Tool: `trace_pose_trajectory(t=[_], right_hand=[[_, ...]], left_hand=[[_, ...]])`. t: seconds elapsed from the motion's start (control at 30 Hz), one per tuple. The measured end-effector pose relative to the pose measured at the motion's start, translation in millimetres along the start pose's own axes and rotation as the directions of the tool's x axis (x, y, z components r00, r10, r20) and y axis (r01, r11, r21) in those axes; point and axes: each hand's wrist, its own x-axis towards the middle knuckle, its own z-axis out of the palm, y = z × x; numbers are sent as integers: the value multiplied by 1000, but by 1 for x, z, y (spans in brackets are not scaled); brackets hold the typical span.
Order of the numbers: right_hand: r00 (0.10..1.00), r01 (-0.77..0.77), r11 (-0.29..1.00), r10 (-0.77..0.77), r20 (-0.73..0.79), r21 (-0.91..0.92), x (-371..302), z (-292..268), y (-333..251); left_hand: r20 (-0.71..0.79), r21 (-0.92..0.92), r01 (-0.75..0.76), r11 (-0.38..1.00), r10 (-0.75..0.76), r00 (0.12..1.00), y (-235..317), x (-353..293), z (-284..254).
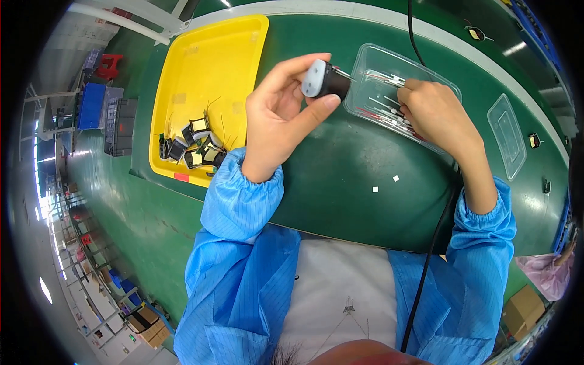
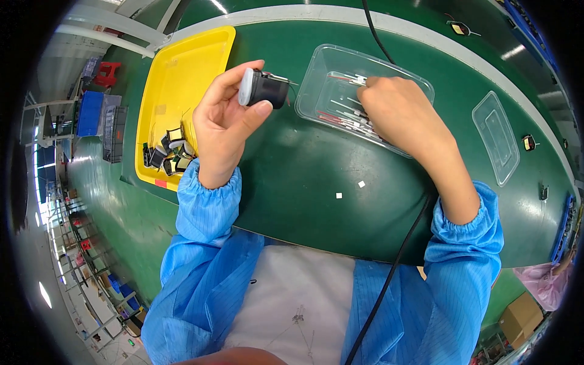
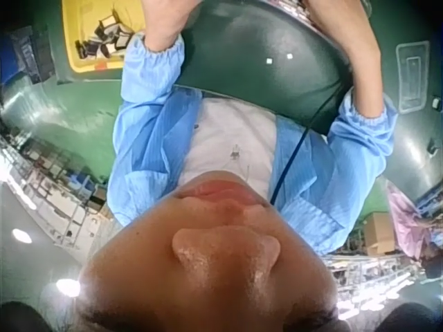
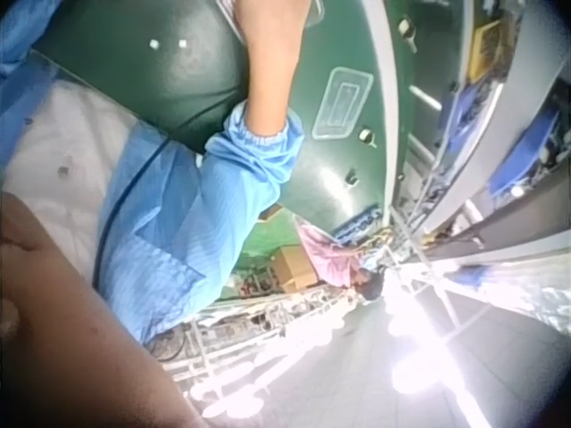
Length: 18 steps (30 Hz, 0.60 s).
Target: The person assembles electronic components by inserting connector pins from a component tray into a plastic housing using a pin insertion tool.
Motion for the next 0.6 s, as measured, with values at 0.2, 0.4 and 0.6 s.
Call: trace_pose_trajectory(t=[0.2, 0.4, 0.6], right_hand=[[1000, -8, 995, 11, -25, 103, 2, -8, 6], [979, -204, 798, 162, 123, 567, 1, -53, 6], [987, -31, 353, 157, -26, 935, -2, -47, -5]], left_hand=[[132, 180, -116, 977, 93, 987, -8, -1, -2], [200, -70, -25, 997, 38, 979, -8, -2, 1], [194, -58, 95, 994, -82, 977, -6, -4, 3]])
